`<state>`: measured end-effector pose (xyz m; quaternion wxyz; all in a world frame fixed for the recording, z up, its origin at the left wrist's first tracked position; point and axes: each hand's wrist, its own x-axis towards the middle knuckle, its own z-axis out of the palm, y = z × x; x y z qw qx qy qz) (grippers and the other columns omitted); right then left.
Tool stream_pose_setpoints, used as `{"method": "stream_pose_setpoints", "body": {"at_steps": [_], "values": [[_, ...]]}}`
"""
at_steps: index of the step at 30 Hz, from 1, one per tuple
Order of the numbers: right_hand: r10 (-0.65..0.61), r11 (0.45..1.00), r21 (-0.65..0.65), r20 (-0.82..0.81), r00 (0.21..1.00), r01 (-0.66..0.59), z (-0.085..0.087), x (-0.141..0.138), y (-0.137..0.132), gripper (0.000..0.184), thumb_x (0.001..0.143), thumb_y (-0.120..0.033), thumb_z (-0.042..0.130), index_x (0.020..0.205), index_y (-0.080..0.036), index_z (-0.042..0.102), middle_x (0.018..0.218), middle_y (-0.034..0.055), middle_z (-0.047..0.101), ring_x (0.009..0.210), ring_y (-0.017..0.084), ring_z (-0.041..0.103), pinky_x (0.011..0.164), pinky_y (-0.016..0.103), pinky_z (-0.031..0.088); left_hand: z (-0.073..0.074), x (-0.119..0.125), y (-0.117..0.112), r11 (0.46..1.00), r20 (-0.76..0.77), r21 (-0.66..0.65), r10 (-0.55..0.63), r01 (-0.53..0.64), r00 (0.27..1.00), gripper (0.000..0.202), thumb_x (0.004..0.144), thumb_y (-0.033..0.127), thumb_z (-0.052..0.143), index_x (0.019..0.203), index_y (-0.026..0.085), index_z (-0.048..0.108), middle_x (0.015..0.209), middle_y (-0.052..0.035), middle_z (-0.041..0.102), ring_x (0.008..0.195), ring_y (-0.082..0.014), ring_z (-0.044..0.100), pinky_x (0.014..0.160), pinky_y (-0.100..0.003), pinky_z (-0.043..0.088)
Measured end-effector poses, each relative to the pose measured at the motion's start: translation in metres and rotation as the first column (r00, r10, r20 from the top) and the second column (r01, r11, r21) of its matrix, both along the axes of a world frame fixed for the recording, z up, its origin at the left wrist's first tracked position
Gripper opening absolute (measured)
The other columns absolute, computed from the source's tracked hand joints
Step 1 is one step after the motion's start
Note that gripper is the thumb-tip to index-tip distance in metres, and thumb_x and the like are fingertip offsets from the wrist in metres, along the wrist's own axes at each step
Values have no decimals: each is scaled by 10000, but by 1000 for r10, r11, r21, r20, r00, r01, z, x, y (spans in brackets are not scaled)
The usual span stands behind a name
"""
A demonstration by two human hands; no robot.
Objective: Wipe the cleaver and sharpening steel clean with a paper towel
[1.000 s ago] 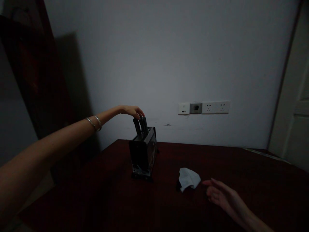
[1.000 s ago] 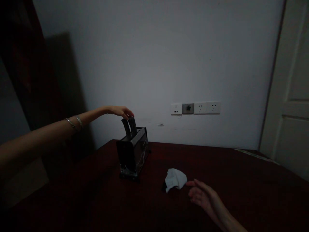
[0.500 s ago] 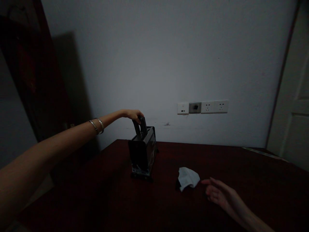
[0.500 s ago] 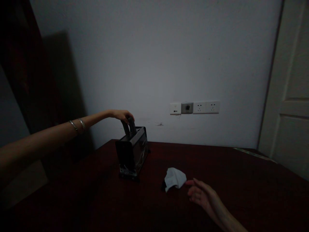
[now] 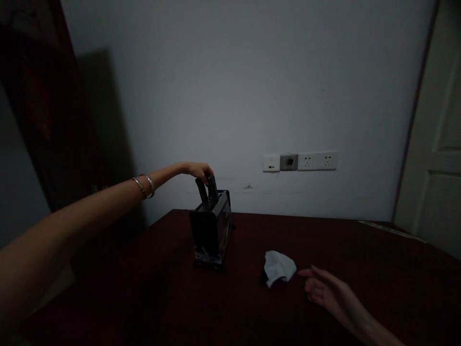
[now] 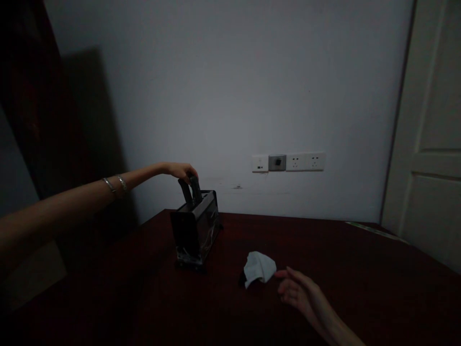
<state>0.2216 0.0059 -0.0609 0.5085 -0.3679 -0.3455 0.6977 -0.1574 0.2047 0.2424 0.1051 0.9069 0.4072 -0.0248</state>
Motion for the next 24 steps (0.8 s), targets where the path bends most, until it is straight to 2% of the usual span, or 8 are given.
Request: {"method": "stream_pose_setpoints", "body": {"at_steps": [6,15,20,24], "values": [[-8,1000,-3,8,1000,8,-2,1,0,313,695,-412,652,810,-123,677,610,54,640,561,132,578,591,249,467,16,3,-1,1000,10,1,2,-2,1000,309,574,215,638,880,181,671,760,-6,659,691,-129,546,622,-222,396],[-39,999,-9,13,999,39,0,-1,0,295,706,-399,641,788,-118,682,601,61,640,572,144,585,594,255,463,52,7,-1,997,2,9,76,-76,997,439,567,288,685,985,157,647,872,-49,668,818,-185,572,751,-296,416],[-31,1000,-5,9,999,31,-2,1,1,299,718,-396,629,800,-115,689,607,62,640,579,151,586,598,261,461,71,8,-4,994,-10,39,106,-105,994,442,573,292,687,987,145,644,880,-63,673,823,-192,580,774,-318,424],[-31,999,-12,-3,1000,31,-4,1,3,294,716,-389,631,794,-111,692,607,64,641,579,151,588,592,256,457,84,9,-7,995,-18,42,95,-94,995,428,579,290,675,990,172,655,833,-40,681,788,-172,590,779,-309,432]]}}
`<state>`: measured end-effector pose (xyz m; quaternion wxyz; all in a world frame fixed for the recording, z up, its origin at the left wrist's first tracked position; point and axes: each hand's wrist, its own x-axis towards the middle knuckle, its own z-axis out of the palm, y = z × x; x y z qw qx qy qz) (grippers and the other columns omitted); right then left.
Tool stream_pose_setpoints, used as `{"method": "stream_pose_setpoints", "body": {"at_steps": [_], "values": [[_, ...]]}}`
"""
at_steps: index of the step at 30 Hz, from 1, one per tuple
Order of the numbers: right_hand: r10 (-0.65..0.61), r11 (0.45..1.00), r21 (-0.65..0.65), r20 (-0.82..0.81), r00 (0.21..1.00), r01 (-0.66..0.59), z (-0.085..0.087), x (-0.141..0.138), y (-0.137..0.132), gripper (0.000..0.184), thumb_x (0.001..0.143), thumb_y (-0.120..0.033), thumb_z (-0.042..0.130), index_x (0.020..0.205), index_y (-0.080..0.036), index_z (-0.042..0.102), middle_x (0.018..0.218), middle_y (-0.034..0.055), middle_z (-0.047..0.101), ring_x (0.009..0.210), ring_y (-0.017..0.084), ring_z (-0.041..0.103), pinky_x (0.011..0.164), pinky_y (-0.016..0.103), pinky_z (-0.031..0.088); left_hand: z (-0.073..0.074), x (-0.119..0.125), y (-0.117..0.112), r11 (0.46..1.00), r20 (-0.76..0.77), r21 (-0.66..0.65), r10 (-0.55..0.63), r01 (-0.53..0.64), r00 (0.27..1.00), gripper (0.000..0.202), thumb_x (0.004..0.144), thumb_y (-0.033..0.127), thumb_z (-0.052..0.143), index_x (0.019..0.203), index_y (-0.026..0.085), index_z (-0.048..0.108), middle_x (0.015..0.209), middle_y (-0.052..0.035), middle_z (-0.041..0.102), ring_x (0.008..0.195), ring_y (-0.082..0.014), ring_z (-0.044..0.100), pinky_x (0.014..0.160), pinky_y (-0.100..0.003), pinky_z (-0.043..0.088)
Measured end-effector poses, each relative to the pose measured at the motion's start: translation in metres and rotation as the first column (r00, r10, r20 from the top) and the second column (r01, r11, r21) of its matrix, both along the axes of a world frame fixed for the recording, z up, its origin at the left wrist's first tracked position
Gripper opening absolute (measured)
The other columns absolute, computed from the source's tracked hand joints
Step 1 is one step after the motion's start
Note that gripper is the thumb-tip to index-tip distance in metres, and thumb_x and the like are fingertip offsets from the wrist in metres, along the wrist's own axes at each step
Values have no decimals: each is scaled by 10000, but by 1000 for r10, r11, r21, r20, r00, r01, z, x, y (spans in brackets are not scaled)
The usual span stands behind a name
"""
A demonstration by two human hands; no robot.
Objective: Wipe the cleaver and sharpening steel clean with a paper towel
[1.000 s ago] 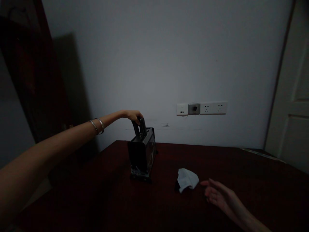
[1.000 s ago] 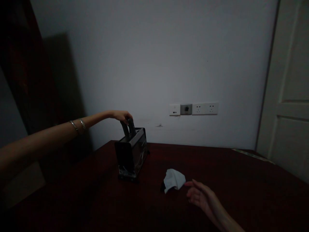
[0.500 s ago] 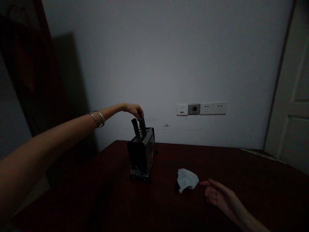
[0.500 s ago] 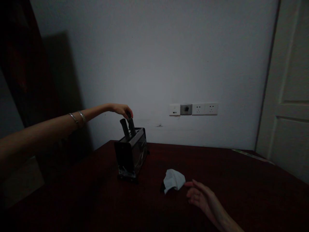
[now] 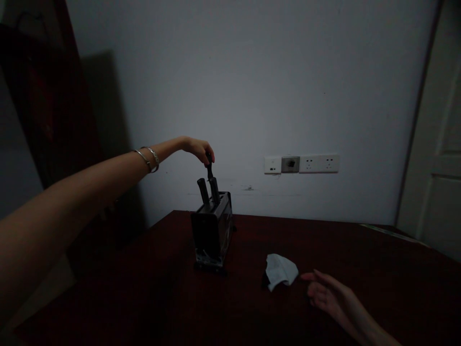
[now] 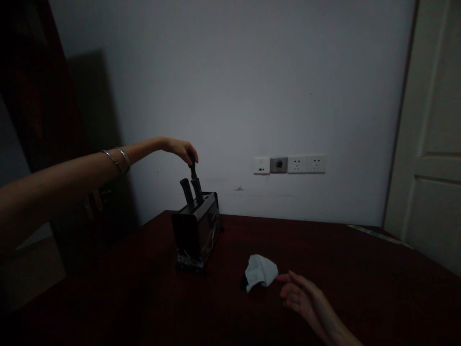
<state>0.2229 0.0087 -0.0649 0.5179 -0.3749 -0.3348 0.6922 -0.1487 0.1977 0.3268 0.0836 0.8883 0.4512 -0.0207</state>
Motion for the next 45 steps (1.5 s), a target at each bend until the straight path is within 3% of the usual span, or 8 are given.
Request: {"method": "stream_pose_setpoints", "body": {"at_steps": [6,20,25,28,33,38,45], "values": [[14,1000,-8,-29,999,-14,-1,0,0,285,708,-381,649,800,-115,695,626,64,652,594,152,596,603,255,462,22,-1,-4,996,51,-57,65,-62,997,429,530,300,691,948,209,675,834,-35,690,809,-189,607,777,-318,441],[-6,1000,-19,-55,998,5,0,-1,-1,274,697,-362,659,786,-106,701,609,65,647,586,147,595,586,247,465,66,-5,-27,980,132,27,193,-198,972,400,505,267,693,901,215,690,803,-24,665,882,-210,601,796,-332,416],[-1,1000,-4,-53,999,1,-2,0,0,271,713,-360,643,794,-108,699,605,66,644,572,146,590,583,254,467,82,-4,-35,955,176,120,250,-273,952,361,561,210,679,922,194,687,784,-16,647,920,-204,590,795,-318,408],[-2,1000,2,-51,999,2,-3,0,0,271,710,-360,645,795,-108,699,605,67,644,575,148,591,585,255,467,96,-8,-33,963,169,134,211,-234,963,351,606,196,686,952,140,663,751,-12,651,862,-153,583,794,-302,415],[6,1000,-6,-47,999,-6,-3,1,2,272,723,-357,632,799,-105,701,615,73,648,587,150,596,587,252,465,126,-15,-28,978,202,115,148,-174,968,518,592,233,761,1025,29,561,727,-28,677,761,-77,511,795,-300,434],[12,1000,-9,-62,998,-13,-4,1,3,277,720,-366,635,794,-107,698,612,66,645,581,144,591,593,254,464,151,-13,-38,955,272,139,219,-264,937,460,652,171,728,1053,41,545,791,-41,692,769,-79,535,800,-315,439],[-1,1000,-11,-50,999,1,-2,0,0,281,717,-371,634,796,-107,691,603,62,640,573,142,586,586,250,459,171,-3,-62,944,343,211,170,-252,924,437,654,149,717,1039,23,554,799,-49,690,794,-94,556,815,-343,440]]}}
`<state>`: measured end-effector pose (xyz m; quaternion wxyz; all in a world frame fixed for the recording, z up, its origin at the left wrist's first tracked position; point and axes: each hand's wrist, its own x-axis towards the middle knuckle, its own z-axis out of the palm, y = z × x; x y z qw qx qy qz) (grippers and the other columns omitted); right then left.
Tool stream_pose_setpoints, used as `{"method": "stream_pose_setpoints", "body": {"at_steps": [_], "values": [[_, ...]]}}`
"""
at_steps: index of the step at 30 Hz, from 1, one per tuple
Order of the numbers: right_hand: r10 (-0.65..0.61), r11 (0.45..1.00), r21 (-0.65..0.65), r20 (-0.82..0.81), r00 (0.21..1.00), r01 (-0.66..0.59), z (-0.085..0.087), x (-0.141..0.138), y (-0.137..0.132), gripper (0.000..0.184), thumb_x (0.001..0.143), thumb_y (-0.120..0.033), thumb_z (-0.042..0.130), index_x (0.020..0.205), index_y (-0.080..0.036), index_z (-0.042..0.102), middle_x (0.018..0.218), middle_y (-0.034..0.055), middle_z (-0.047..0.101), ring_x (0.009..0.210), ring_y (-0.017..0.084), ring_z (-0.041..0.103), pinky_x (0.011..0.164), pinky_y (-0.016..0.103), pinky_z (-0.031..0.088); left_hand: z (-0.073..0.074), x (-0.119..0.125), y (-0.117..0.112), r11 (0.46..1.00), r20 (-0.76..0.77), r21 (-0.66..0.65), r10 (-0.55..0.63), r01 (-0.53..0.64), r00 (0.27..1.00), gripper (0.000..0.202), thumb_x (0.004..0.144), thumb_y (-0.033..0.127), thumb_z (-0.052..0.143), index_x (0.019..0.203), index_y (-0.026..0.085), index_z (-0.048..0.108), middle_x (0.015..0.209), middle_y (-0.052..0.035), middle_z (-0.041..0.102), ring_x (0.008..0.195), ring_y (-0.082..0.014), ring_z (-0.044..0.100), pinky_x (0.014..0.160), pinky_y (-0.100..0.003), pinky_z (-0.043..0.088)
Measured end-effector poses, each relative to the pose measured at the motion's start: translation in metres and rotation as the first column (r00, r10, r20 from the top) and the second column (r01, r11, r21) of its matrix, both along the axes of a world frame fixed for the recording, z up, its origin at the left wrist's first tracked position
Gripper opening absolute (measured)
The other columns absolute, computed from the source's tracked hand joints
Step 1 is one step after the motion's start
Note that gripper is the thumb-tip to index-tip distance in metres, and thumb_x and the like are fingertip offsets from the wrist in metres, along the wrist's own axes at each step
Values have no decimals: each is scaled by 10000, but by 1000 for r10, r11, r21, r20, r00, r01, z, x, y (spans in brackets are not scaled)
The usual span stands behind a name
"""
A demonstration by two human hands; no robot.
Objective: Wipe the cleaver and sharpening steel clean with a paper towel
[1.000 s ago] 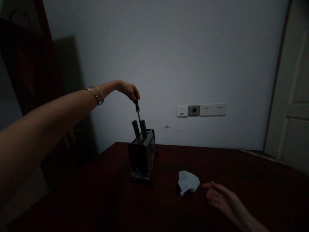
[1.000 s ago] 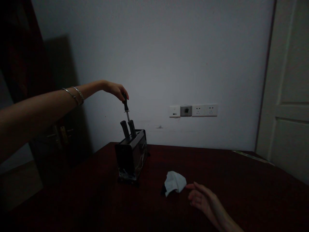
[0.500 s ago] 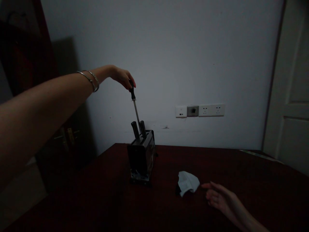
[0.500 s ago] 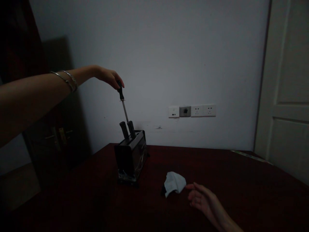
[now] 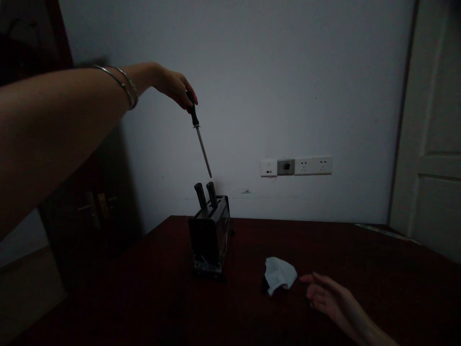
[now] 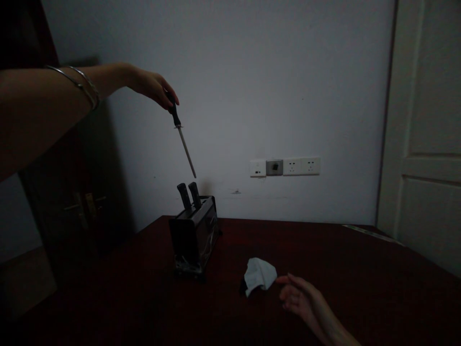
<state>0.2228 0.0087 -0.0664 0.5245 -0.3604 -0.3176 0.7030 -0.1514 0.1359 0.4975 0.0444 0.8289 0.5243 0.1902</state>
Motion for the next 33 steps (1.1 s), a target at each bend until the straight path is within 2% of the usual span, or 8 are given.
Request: {"method": "stream_pose_setpoints", "body": {"at_steps": [7,10,12,15,19,23,28,33], "values": [[13,1000,13,6,1000,-13,2,-2,1,273,717,-367,637,776,-105,686,585,57,636,547,132,577,571,246,452,7,16,-15,980,104,172,-123,104,987,346,724,13,614,1061,-11,540,706,-24,679,750,-109,595,844,-388,407],[12,999,34,-3,1000,-12,2,-2,1,271,712,-372,641,778,-112,683,587,53,636,546,129,578,577,247,455,0,26,-18,960,129,232,-193,159,973,302,733,-2,597,1032,-10,557,684,-10,665,737,-102,588,842,-383,408],[15,999,50,3,1000,-15,3,-2,0,278,704,-380,646,781,-115,680,591,52,637,550,128,579,581,247,457,-9,35,-18,944,130,257,-244,205,961,290,721,18,620,1007,3,572,674,-3,657,728,-97,576,827,-371,416],[7,998,56,31,1000,-8,4,-3,-3,283,708,-387,643,787,-117,674,598,49,638,557,127,583,589,245,458,-31,51,-16,919,112,280,-319,278,941,309,665,85,694,958,45,603,694,-2,650,719,-93,550,796,-347,421],[-5,998,64,52,999,2,4,-4,-5,277,723,-380,633,794,-115,669,605,45,639,565,123,587,596,239,456,-69,74,-11,878,51,291,-411,380,910,319,588,177,755,883,104,658,723,-23,633,711,-123,546,728,-329,415],[-11,997,79,61,998,6,3,-4,-4,278,728,-386,627,784,-116,664,596,40,633,551,120,581,594,245,452,-109,91,-12,849,62,288,-479,443,876,278,606,185,717,873,128,669,705,-39,624,701,-155,574,654,-302,407],[-29,996,91,77,997,22,2,-4,-1,284,726,-390,629,788,-114,661,596,47,634,555,121,578,591,245,444,-153,101,-21,809,173,356,-548,467,818,249,637,176,675,880,127,647,729,-47,624,703,-142,579,629,-266,419],[-28,993,116,87,996,18,1,-5,-1,285,740,-379,612,782,-101,663,584,52,630,531,120,564,587,257,429,-206,101,-34,765,362,493,-612,413,703,245,646,170,658,882,123,617,760,-42,616,709,-124,578,638,-246,445]]}}
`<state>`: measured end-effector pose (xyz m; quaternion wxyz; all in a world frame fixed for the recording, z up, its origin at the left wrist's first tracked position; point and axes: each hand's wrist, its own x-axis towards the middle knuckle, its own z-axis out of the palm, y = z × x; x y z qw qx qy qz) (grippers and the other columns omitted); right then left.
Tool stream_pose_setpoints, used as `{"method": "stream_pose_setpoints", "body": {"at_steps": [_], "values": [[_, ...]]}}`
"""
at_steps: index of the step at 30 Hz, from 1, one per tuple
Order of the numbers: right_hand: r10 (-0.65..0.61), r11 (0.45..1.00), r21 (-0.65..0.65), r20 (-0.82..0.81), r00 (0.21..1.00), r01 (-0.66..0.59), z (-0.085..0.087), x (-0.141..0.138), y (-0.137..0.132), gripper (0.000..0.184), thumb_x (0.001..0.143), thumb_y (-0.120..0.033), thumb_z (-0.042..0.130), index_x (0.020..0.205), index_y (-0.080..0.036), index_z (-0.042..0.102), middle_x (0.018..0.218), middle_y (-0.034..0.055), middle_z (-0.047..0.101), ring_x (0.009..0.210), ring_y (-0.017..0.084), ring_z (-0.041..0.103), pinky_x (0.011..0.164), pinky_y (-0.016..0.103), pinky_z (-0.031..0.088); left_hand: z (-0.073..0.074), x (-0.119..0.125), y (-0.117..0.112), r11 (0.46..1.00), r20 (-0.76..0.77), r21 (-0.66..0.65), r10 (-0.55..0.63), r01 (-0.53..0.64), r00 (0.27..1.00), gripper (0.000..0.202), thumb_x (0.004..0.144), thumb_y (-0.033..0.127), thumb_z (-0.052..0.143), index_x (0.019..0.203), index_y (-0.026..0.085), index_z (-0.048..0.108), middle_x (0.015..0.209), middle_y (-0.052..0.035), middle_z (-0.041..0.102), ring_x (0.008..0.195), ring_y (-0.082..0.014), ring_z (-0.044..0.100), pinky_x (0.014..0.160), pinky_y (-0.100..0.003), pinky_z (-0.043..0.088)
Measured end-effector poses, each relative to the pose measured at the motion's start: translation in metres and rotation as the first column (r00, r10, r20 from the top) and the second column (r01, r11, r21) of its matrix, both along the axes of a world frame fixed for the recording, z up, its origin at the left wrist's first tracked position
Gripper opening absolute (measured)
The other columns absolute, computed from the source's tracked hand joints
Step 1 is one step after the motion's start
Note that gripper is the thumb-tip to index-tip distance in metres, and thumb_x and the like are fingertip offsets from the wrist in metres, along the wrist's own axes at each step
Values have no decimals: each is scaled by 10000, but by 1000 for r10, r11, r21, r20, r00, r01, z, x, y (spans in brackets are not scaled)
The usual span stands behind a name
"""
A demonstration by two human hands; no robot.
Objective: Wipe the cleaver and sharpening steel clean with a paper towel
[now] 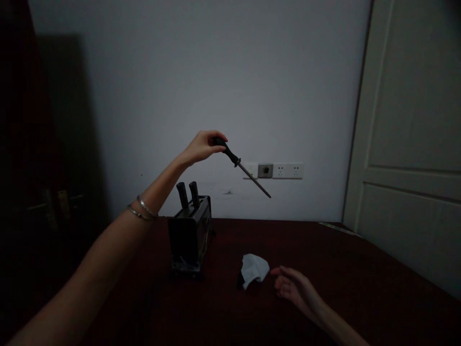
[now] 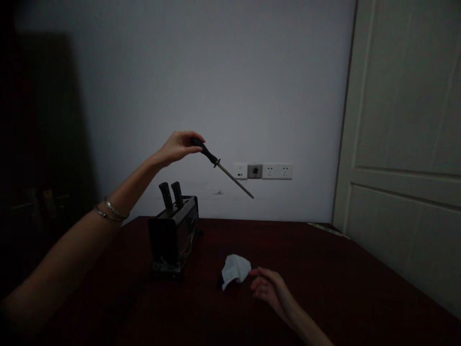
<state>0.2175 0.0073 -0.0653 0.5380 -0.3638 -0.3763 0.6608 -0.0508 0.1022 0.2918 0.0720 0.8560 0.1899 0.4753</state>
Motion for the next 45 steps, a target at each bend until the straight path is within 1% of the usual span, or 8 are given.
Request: {"method": "stream_pose_setpoints", "body": {"at_steps": [4,8,13,19,23,30,40,45], "values": [[-2,1000,22,21,1000,1,2,-2,-1,287,732,-378,612,781,-99,660,578,52,623,526,122,558,588,263,415,-55,5,-20,999,146,32,21,-26,989,234,665,216,648,890,156,620,842,-44,630,760,-137,593,695,-263,475],[-3,999,34,41,999,1,5,-3,-2,299,722,-380,612,785,-91,659,573,56,624,523,125,558,580,265,406,-108,13,-40,999,263,-35,6,3,965,194,682,225,630,875,205,625,878,-45,647,821,-162,615,751,-292,501],[-21,997,75,85,996,14,3,-4,-2,305,699,-392,620,785,-101,656,568,55,634,504,129,561,555,265,407,-147,18,-56,997,343,-79,40,-13,938,175,698,224,629,871,252,623,896,-11,653,854,-165,622,803,-320,509],[-84,983,173,129,988,61,23,-22,-8,316,676,-394,654,804,-106,658,636,85,668,550,171,605,595,305,435,-174,22,-67,992,379,-76,122,-100,918,166,732,223,601,882,294,614,893,16,654,873,-168,618,818,-338,507],[-71,972,219,-46,996,80,56,-51,-16,346,733,-388,612,926,-103,644,882,140,689,805,232,637,771,360,437,-194,25,-61,984,362,-36,174,-172,916,168,763,250,578,914,318,605,907,19,648,870,-185,613,802,-361,500],[29,998,69,-346,938,-5,95,-96,-8,514,828,-546,402,1065,-119,564,1225,136,549,1048,230,558,905,354,383,-216,33,-55,977,363,22,190,-212,912,190,781,218,562,940,320,584,935,6,641,895,-191,607,827,-374,490],[3,999,49,-475,880,24,118,-97,13,496,825,-593,378,911,-147,578,836,60,660,774,173,609,740,287,433,-242,46,-52,954,295,203,153,-219,943,286,824,179,503,1063,332,540,1005,-25,630,956,-191,606,870,-375,503],[-65,998,-25,-467,882,61,117,-88,19,447,853,-551,374,857,-147,566,721,50,650,660,152,600,634,262,439,-251,53,-49,889,250,400,129,-224,960,265,835,149,488,1086,222,536,1005,-61,643,970,-187,604,910,-387,482]]}}
